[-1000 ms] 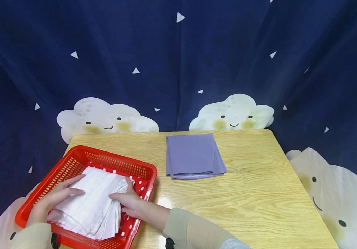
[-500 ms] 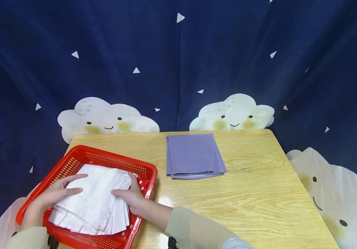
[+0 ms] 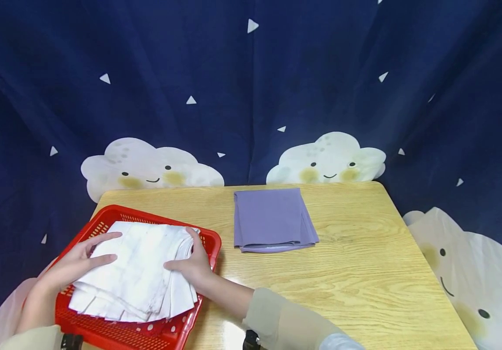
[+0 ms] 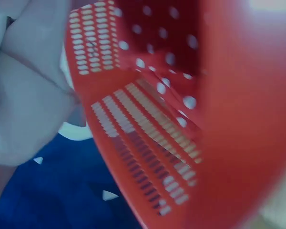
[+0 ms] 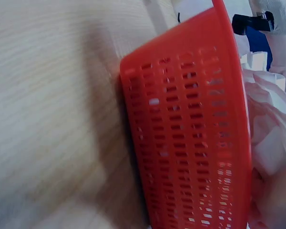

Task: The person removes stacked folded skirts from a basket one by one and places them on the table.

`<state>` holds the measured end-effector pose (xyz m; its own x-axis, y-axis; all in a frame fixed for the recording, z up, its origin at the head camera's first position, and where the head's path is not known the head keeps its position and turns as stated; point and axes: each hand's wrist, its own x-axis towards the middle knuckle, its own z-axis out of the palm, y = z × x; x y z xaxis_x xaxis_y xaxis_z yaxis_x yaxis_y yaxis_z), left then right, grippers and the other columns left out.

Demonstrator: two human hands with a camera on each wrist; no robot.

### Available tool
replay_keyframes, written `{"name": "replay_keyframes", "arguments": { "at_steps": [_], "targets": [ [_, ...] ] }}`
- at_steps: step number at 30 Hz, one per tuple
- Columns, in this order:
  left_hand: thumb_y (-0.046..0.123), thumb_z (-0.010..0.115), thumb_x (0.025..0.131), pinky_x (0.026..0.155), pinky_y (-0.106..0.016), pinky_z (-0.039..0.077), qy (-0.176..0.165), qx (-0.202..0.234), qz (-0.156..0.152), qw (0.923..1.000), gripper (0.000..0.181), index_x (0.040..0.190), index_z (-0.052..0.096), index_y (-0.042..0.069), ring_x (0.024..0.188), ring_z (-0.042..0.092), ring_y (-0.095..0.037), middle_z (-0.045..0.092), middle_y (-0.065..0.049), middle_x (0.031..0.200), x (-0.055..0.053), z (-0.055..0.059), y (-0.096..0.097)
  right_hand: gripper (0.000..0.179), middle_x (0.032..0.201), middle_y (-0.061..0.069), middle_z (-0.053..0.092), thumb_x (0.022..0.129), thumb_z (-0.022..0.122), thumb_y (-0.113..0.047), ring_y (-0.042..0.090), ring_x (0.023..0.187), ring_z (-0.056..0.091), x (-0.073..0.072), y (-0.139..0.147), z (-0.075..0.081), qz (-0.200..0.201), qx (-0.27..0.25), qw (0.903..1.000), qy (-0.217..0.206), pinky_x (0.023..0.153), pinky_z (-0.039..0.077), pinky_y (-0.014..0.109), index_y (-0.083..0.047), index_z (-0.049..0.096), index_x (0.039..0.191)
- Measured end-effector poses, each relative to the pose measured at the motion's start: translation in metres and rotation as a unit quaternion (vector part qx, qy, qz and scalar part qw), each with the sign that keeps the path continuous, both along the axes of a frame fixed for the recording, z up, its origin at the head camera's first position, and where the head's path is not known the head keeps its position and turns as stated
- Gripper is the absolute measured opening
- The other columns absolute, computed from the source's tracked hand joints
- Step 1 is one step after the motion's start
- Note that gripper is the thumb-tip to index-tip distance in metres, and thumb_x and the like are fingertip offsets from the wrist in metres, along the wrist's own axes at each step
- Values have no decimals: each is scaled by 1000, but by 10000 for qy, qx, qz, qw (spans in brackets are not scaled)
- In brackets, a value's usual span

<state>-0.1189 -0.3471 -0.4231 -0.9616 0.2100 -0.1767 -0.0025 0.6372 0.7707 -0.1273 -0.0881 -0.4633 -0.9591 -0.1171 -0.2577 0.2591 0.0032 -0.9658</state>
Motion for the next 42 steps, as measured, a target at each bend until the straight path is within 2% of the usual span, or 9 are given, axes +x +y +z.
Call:
{"name": "replay_keyframes", "arguments": {
  "at_steps": [4,6,10,14,17,21,24,30,42],
  "targets": [
    [23,60,88,91,-49,40,20,128,12,9999,57,135,39,0,116,37,-24,34,-28,136,-3,8,11,88,131,0,43,60,79,3,17,116,41,-7,14,4,129,-41,9998,166,93,41,33,-27,40,133],
    [24,60,88,90,-62,33,41,178,19,9998,58,136,38,0,118,31,-38,32,-28,137,-5,12,17,88,132,1,42,60,78,4,18,116,41,-11,22,7,198,-96,9993,298,93,40,32,-27,41,134],
    [24,60,88,91,-65,30,71,231,99,9997,60,138,36,1,123,27,-43,30,-28,139,-8,19,29,87,133,5,42,61,77,3,20,117,41,-17,39,15,352,12,9980,521,94,39,34,-28,40,134],
    [23,62,87,94,-64,29,221,351,83,9991,61,138,36,2,126,25,-43,32,-25,139,-12,24,43,86,136,7,40,63,77,-1,21,119,40,-24,56,24,453,288,9963,665,94,38,35,-29,39,135],
    [23,62,87,96,-55,36,401,339,59,9986,60,138,37,3,127,27,-41,35,-23,139,-16,27,54,86,133,9,42,64,76,2,23,116,43,-30,68,28,483,130,9960,734,93,40,36,-27,38,135],
    [25,62,87,85,-29,48,544,387,75,9977,59,137,39,5,122,34,-37,38,-21,137,-22,28,69,85,130,12,43,63,74,8,24,116,43,-39,83,30,434,-81,9955,841,96,39,37,-20,39,135],
    [24,62,87,75,-21,49,558,598,94,9966,58,137,40,6,114,41,-29,40,-21,135,-27,26,80,85,135,12,39,62,73,9,23,120,38,-43,94,31,356,-40,9960,823,98,36,37,-19,40,135],
    [21,62,87,69,-23,52,422,897,154,9950,58,139,39,9,95,52,-20,44,-20,130,-35,27,103,85,139,15,35,63,73,10,25,128,32,-49,116,39,230,76,9971,724,100,35,39,-17,39,136],
    [17,62,87,68,-23,52,142,1432,406,9888,57,139,39,14,90,55,-27,45,-19,129,-54,26,155,87,131,10,45,62,71,15,23,112,46,-66,165,45,48,264,9963,821,93,42,35,-19,40,136]
  ]
}}
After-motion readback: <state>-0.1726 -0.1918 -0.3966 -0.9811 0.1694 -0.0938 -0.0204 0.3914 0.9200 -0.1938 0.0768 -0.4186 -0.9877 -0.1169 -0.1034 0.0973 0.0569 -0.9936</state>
